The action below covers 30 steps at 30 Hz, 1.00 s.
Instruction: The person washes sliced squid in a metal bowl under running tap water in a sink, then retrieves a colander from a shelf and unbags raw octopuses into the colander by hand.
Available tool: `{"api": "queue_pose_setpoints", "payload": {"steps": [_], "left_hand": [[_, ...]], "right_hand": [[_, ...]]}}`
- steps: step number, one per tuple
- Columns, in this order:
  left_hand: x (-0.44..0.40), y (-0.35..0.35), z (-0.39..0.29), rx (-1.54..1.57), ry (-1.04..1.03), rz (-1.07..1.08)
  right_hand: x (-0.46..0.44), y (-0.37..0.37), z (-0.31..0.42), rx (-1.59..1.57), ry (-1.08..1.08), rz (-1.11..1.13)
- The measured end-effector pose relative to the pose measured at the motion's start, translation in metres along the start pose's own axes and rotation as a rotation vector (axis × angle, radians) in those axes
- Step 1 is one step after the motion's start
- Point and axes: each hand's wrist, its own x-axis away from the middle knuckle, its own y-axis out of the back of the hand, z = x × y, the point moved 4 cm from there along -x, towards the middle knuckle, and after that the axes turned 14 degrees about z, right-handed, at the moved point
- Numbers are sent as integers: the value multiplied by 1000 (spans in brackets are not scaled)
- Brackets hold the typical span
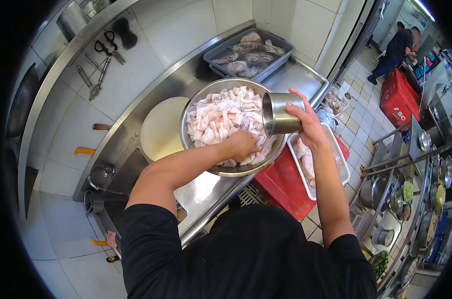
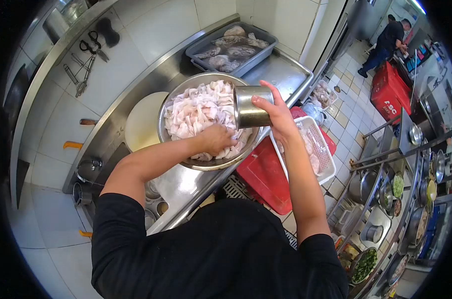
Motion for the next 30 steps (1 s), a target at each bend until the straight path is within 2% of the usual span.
{"api": "queue_pose_setpoints", "payload": {"steps": [2,9,14,19,21,22,25,26,27,28,29,30], "left_hand": [[-8,3,-2,20,2,8],[11,9,5,170,78,-14],[40,22,14,198,124,-85],[55,34,40,478,223,-341],[61,44,52,597,249,-406],[64,48,55,729,186,-551],[85,74,68,700,279,-743],[97,87,64,746,361,-731],[94,91,63,736,342,-825],[91,91,66,725,330,-922],[91,86,68,714,337,-1022],[80,75,67,664,349,-848]], "right_hand": [[3,3,2,-7,8,10],[13,8,-17,-554,219,325],[8,38,-36,-640,181,189],[16,47,-31,-579,97,128],[20,40,-22,-518,89,38],[23,33,-16,-488,82,-4],[20,32,-11,-459,99,-5],[20,30,-7,-442,109,-38],[20,30,-4,-423,117,-71],[17,36,-1,-451,136,28],[14,43,-3,-441,78,-37],[10,47,-3,-449,72,10]]}}
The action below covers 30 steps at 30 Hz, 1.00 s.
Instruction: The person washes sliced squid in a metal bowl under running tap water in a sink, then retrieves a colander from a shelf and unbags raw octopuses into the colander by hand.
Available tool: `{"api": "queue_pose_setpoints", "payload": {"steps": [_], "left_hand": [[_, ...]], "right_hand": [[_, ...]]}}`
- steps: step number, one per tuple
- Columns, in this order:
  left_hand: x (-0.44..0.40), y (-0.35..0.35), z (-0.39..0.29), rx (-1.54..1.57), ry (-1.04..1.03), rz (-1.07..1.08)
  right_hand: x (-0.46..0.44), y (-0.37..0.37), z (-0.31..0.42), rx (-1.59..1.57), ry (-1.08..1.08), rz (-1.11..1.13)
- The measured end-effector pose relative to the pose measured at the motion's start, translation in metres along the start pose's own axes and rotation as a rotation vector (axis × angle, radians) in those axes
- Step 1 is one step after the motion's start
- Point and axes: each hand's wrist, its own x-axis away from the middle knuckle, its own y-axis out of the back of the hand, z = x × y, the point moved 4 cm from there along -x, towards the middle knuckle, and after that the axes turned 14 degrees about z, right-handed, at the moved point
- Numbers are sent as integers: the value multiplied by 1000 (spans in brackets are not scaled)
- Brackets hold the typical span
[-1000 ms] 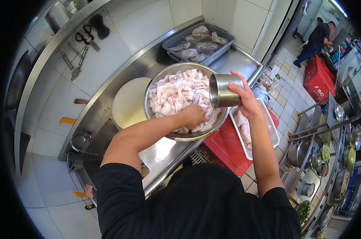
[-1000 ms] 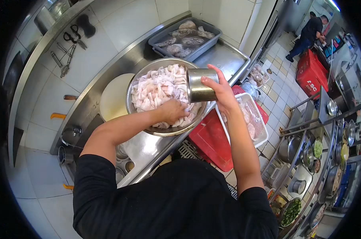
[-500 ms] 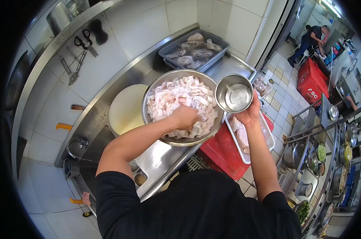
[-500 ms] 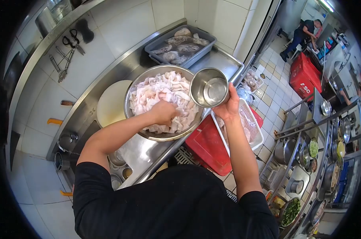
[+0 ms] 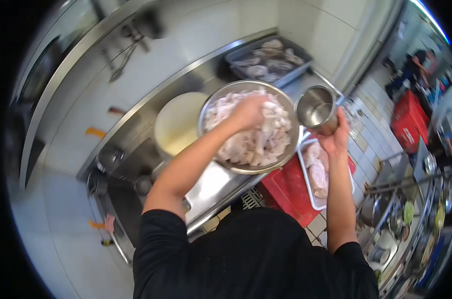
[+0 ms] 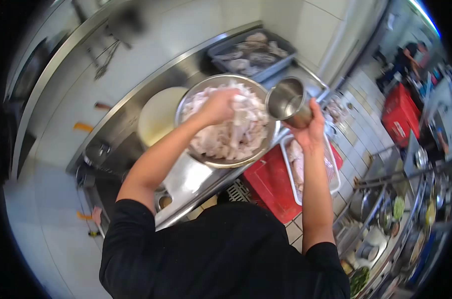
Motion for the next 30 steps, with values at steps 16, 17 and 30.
{"api": "queue_pose_setpoints", "payload": {"steps": [16,17,30], "left_hand": [[226,43,23,811,116,-517],[257,46,32,940,-14,-602],[613,-35,266,840,985,-717]], "right_hand": [[-20,-184,-171,50,-87,127],[-11,-202,-192,30,-126,138],[30,-249,-524,891,-847,532]]}}
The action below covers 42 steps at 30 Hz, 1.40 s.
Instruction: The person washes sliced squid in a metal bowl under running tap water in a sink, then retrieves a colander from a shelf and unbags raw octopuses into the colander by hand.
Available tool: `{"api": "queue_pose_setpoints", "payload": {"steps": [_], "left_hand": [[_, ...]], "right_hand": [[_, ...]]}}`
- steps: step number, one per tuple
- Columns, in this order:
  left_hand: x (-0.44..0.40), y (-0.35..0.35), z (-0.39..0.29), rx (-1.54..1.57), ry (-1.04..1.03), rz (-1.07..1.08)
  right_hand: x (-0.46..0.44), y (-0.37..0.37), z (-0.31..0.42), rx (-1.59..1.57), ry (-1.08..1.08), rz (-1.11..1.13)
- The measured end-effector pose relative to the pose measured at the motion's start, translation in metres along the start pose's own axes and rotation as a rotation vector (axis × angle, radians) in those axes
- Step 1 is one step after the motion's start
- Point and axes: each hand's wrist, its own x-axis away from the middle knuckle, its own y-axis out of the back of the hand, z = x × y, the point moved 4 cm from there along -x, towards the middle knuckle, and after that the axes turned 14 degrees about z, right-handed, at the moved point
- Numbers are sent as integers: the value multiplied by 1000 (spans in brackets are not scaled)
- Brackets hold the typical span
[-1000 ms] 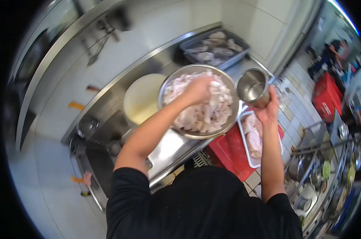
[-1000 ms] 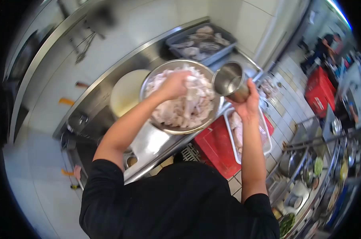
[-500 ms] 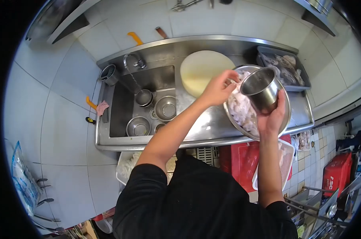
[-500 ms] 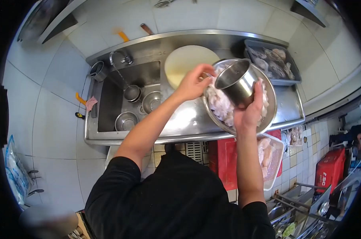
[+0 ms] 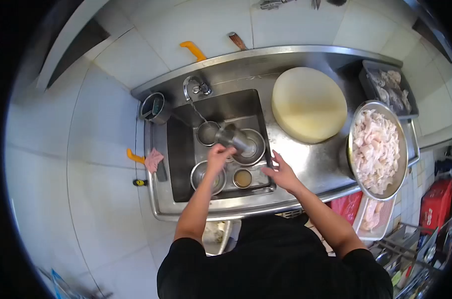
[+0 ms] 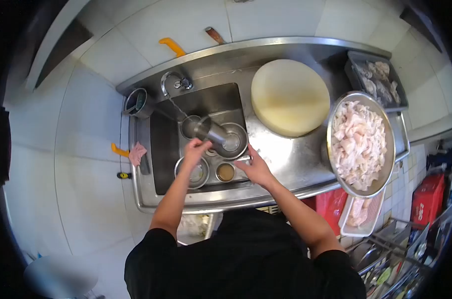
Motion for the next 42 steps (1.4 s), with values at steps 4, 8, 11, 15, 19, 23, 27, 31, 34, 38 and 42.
{"api": "queue_pose_setpoints", "payload": {"steps": [4,8,11,15,19,23,27,31,34,38,42], "left_hand": [[-80,106,51,-887,225,-213],[-154,142,109,-1290,370,-3],[-204,152,169,-1689,499,163],[-222,113,199,-2051,395,137],[-237,127,271,-1626,292,246],[-176,121,201,-593,293,-171],[-151,105,172,-394,40,-339],[-129,91,126,-324,117,-192],[-136,93,112,-617,-5,-328],[-134,104,75,-633,39,-338],[-138,122,59,-645,108,-403]], "right_hand": [[1,-2,-84,36,-36,-75],[59,25,-107,182,-127,-305],[105,35,-117,207,-254,-423],[135,31,-126,42,-314,-446],[135,20,-101,-42,-323,-439],[134,22,-86,-70,-277,-399],[136,31,-93,-52,-231,-406],[137,35,-81,-17,-209,-357],[141,36,-75,-1,-192,-329],[158,40,-69,113,-191,-395],[175,49,-57,168,-187,-398]]}}
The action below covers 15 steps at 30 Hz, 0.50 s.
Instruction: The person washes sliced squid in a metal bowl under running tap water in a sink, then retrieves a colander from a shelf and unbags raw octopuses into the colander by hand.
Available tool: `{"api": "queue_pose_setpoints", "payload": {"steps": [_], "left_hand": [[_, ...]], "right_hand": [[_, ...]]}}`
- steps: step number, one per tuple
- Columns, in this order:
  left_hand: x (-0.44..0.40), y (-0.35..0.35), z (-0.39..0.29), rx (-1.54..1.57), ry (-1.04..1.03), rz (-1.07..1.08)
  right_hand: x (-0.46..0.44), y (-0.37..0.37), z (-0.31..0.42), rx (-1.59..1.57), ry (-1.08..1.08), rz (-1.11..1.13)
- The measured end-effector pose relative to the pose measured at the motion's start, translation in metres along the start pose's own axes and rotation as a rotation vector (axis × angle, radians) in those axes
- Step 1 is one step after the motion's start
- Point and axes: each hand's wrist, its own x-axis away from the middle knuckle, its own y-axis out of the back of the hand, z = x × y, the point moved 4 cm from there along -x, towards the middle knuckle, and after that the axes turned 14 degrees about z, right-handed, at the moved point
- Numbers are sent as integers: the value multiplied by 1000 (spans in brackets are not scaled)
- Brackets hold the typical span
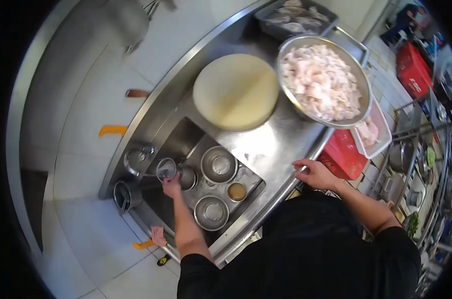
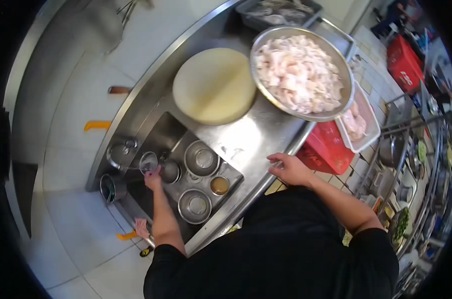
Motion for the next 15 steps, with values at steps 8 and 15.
{"api": "queue_pose_setpoints", "payload": {"steps": [8,15], "left_hand": [[15,40,-48,-127,83,138],[29,-8,23,1468,645,569]], "right_hand": [[14,14,2,15,30,-26],[26,13,-8,23,53,-53]]}}
